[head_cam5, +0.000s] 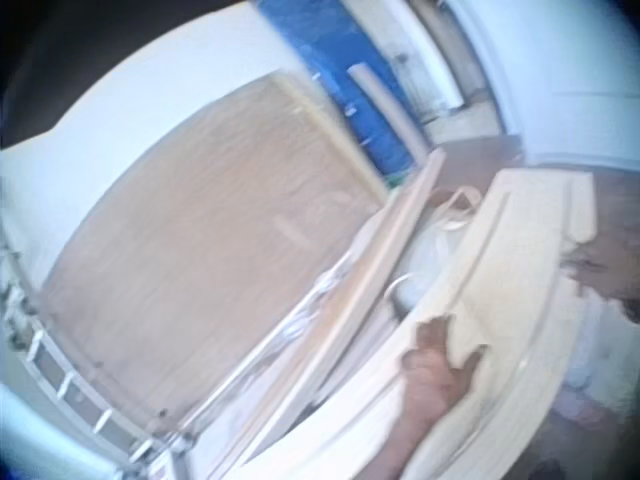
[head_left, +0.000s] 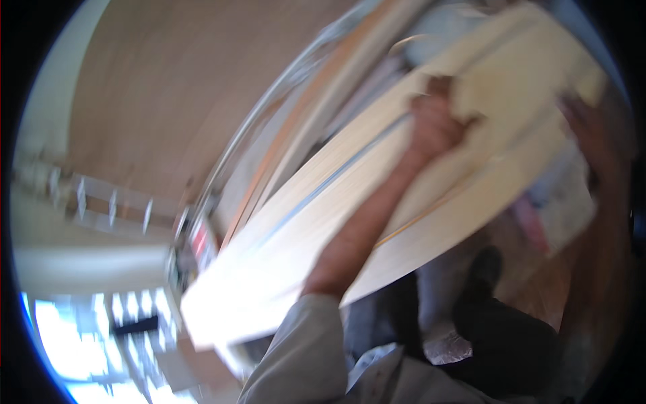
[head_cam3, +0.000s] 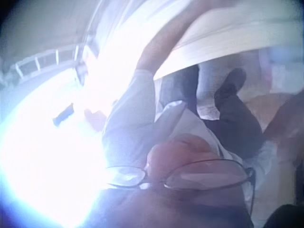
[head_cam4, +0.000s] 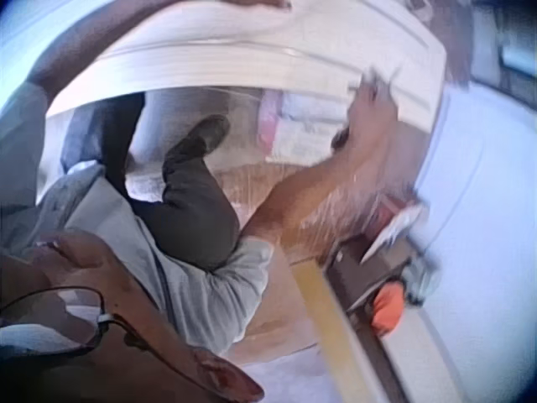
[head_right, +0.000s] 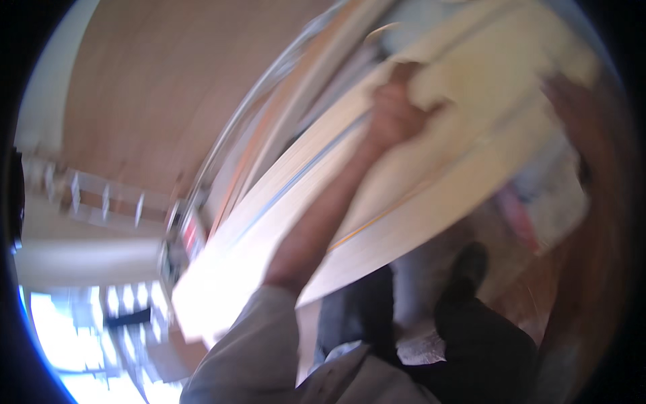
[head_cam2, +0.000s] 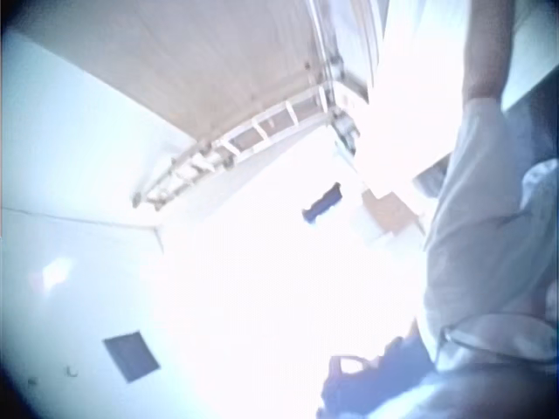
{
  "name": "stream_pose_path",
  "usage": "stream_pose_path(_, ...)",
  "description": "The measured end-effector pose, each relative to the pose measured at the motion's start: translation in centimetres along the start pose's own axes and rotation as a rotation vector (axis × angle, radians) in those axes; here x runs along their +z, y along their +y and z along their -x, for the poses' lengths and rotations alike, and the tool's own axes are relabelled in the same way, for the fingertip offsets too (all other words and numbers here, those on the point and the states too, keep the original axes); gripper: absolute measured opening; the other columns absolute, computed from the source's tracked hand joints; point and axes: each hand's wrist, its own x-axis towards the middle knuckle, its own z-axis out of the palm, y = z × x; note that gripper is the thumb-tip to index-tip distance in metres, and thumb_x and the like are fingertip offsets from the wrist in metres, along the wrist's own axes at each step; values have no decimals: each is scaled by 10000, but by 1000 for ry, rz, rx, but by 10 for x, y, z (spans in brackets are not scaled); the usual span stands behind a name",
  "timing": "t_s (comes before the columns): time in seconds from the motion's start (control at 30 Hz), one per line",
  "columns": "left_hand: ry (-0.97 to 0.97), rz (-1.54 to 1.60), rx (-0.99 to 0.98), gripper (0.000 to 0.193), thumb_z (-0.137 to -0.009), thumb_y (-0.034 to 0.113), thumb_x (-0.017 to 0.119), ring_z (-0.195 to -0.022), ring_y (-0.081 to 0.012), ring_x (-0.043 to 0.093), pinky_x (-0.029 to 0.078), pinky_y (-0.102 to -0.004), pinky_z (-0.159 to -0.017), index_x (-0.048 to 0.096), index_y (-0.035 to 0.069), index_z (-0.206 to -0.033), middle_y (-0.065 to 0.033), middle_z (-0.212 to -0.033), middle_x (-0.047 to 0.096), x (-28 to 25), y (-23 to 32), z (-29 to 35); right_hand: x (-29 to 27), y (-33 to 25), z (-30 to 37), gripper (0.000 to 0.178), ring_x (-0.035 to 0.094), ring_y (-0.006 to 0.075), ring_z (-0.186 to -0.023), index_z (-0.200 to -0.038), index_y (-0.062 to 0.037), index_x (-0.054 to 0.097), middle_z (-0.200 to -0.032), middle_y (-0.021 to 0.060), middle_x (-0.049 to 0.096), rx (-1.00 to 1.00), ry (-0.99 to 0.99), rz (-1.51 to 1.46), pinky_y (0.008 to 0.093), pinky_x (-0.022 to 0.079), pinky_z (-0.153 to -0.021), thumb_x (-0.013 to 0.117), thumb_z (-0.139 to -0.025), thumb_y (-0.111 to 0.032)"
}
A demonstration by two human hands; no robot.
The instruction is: The person installs LED light strips into grooves on a wooden board. They use a small metal tool to press the strips into place, then cut and reposition the strips as needed.
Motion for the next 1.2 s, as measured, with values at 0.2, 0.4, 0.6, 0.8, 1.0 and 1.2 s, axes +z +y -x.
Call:
stream_pose_path(0.2,-141,-54,-253,621,-805,362,879,-1305,-400,522,403,-534,-1078,666,-17,-1248,-223,-1320,575,-65,61,171,13,-59,213,512,548,95,-550,-908,-1,709,-671,29,644,494,-700,-206,269,420,-512,588,-1121,-451)
stream_pose_path(0.4,-178,-10,-205,516,-807,337,882,-1231,-410,545,452,-514,-1009,706,-11,-1144,-220,-1192,600,-46,64,191,70,-15,286,345,553,123,-538,-1100,-26,697,-700,53,639,804,-656,-682,305,431,-513,582,-1122,-351)
stream_pose_path(0.6,-380,22,-259,562,-807,388,882,-1197,-382,601,517,-496,-969,711,-15,-1159,-214,-1178,630,-2,48,139,86,-31,286,327,586,135,-582,-1186,-48,688,-734,49,654,872,-752,-742,322,472,-550,563,-1128,-345)
stream_pose_path(0.8,-390,93,-235,574,-811,393,874,-1182,-400,657,554,-474,-1025,711,-21,-1173,-246,-1198,682,60,44,66,82,-47,287,330,619,147,-627,-1273,-71,679,-768,46,669,944,-766,-798,340,514,-587,543,-1134,-338)
stream_pose_path(1.0,-448,332,-194,625,-826,249,892,-949,-364,800,625,-434,-893,681,-34,-1341,-247,-1000,798,14,36,37,42,-101,277,356,652,159,-672,-1360,-93,670,-803,43,685,1136,-973,-613,358,556,-625,524,-1141,-332)
stream_pose_path(1.2,-646,323,-249,495,-867,131,849,-812,-194,738,573,-341,-803,681,-34,-1302,-129,-872,786,13,54,8,35,-126,322,369,580,101,-554,-1228,15,724,-785,38,660,979,-435,-1045,256,454,-500,760,-974,-249)
